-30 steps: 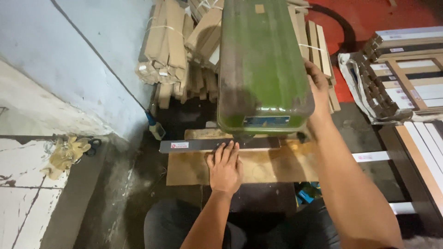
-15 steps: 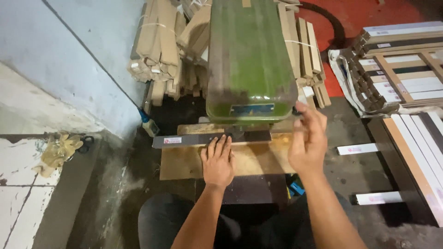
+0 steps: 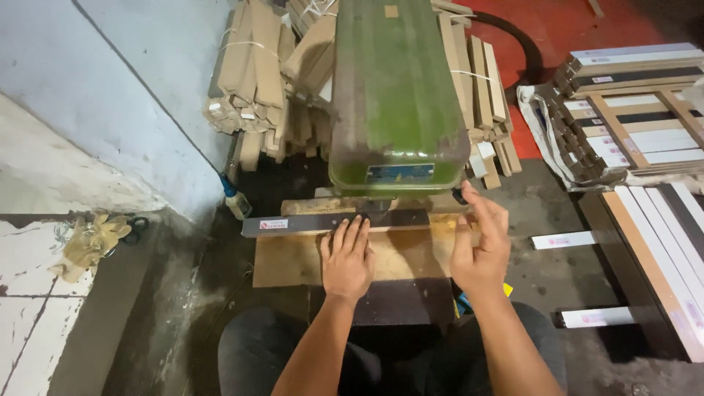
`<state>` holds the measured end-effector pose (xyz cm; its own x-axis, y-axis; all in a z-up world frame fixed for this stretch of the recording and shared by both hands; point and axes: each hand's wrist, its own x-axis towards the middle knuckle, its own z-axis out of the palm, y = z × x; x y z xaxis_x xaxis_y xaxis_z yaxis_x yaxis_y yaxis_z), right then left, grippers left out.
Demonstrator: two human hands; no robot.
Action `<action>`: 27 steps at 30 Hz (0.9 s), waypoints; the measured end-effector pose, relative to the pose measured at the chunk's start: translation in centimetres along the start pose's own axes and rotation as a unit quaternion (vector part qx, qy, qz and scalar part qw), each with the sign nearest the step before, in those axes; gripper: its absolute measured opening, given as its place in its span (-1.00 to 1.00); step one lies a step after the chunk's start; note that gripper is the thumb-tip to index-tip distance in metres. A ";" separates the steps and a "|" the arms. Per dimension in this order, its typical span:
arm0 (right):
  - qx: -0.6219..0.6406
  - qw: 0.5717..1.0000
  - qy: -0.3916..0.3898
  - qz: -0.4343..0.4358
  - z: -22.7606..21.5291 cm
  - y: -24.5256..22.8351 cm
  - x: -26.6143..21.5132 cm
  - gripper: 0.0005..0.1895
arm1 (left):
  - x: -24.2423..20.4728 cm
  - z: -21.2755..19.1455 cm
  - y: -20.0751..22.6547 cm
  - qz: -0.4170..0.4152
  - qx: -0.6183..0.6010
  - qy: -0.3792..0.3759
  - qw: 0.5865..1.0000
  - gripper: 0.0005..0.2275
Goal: Operating a press machine to process wooden slats, involving picking, positioning, and pressing.
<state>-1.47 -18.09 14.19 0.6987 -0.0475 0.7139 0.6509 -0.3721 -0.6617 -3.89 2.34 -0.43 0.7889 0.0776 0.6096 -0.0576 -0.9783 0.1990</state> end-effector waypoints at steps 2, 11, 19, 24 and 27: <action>-0.003 1.000 0.004 -0.004 0.2 0.0 -0.1 -0.56 | -0.1 -0.1 0.1 0.002 -0.006 0.004 1.000 -0.56; -0.034 0.999 0.017 -0.034 0.1 -0.2 0.4 -0.63 | 0.1 -0.4 0.1 0.002 -0.010 -0.002 1.000 -0.56; -0.073 0.993 0.036 -0.081 0.1 2.3 2.8 -0.80 | 0.1 -0.3 -0.2 0.000 -0.019 -0.015 1.000 -0.58; -0.006 0.996 0.055 -0.075 1.1 0.2 6.7 -0.76 | 0.4 -0.4 -0.4 0.014 -0.041 -0.029 0.999 -0.58; 0.015 0.996 0.052 -0.077 2.1 1.3 9.2 -0.95 | 0.5 -0.2 -0.5 0.023 -0.032 -0.023 0.999 -0.59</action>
<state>6.44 -17.05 19.37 0.5572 -0.0879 0.8257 0.7570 -0.3549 -0.5487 -3.56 2.93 -0.09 0.8114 0.0217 0.5840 -0.1327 -0.9664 0.2202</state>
